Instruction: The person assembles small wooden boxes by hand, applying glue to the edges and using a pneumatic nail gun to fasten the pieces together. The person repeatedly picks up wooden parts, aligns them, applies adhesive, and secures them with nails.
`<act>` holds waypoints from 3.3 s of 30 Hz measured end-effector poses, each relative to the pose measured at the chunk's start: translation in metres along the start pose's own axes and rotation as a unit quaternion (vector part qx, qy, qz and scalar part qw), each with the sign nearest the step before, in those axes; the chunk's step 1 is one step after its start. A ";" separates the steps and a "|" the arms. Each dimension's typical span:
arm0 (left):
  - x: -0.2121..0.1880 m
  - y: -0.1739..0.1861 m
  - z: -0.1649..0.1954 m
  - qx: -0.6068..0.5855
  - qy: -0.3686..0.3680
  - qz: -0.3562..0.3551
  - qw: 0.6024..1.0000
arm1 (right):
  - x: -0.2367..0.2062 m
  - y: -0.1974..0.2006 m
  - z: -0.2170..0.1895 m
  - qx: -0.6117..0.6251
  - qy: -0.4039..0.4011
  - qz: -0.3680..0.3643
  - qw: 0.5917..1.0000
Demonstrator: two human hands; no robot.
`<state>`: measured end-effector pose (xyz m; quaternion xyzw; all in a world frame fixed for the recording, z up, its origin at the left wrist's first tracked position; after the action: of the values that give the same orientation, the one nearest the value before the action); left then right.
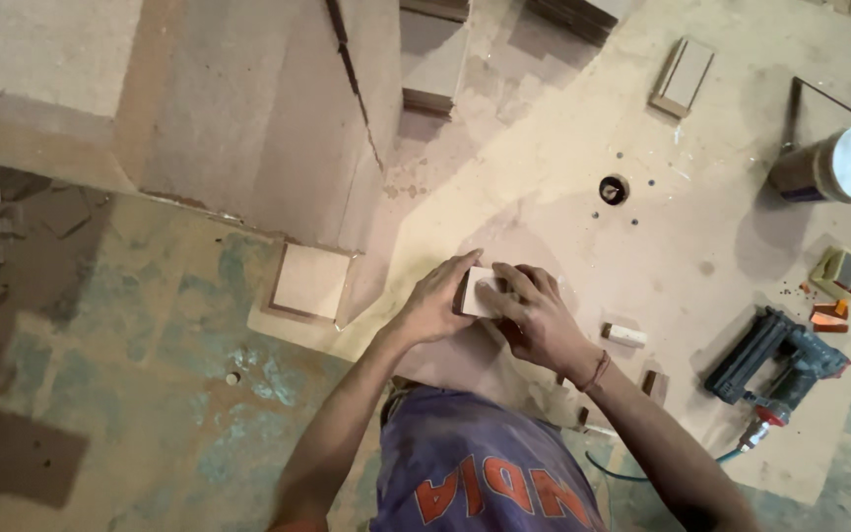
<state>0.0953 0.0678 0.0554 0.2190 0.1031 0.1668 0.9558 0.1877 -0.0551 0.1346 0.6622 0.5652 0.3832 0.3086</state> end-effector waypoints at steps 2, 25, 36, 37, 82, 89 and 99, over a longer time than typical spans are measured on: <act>0.000 0.001 -0.001 -0.003 0.009 -0.002 1.000 | 0.002 -0.002 -0.001 -0.001 0.002 0.001 1.000; 0.000 -0.020 -0.065 -0.318 0.268 -0.110 0.903 | -0.079 -0.018 0.114 0.473 -0.424 0.049 0.771; 0.021 -0.024 -0.085 -0.242 0.247 -0.166 0.923 | -0.088 -0.030 0.134 0.459 -0.449 -0.014 0.767; 0.021 -0.022 -0.083 -0.213 0.243 -0.176 0.930 | -0.089 -0.032 0.134 0.458 -0.447 -0.029 0.768; -0.040 -0.209 0.035 0.141 -0.213 -0.173 0.951 | -0.299 0.027 0.115 0.097 -0.124 -0.050 0.986; -0.002 -0.244 0.077 0.195 -0.229 -0.172 0.938 | -0.335 0.036 0.150 0.053 -0.059 0.006 0.997; -0.010 -0.260 0.071 0.478 -0.344 -0.004 0.808 | -0.342 0.033 0.145 0.084 -0.103 -0.020 0.991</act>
<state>0.1765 -0.1832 0.0013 0.6908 -0.1651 0.0062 0.7039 0.3055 -0.3937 0.0332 0.7102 0.5737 0.2583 0.3158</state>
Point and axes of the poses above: each hand's wrist, its own x-axis towards the middle knuckle, its own y-axis out of the back of the hand, z = x × y, the point moved 6 cm from there along x, towards the middle knuckle, and after that the axes turned 7 degrees about y, right-handed, at the moved point
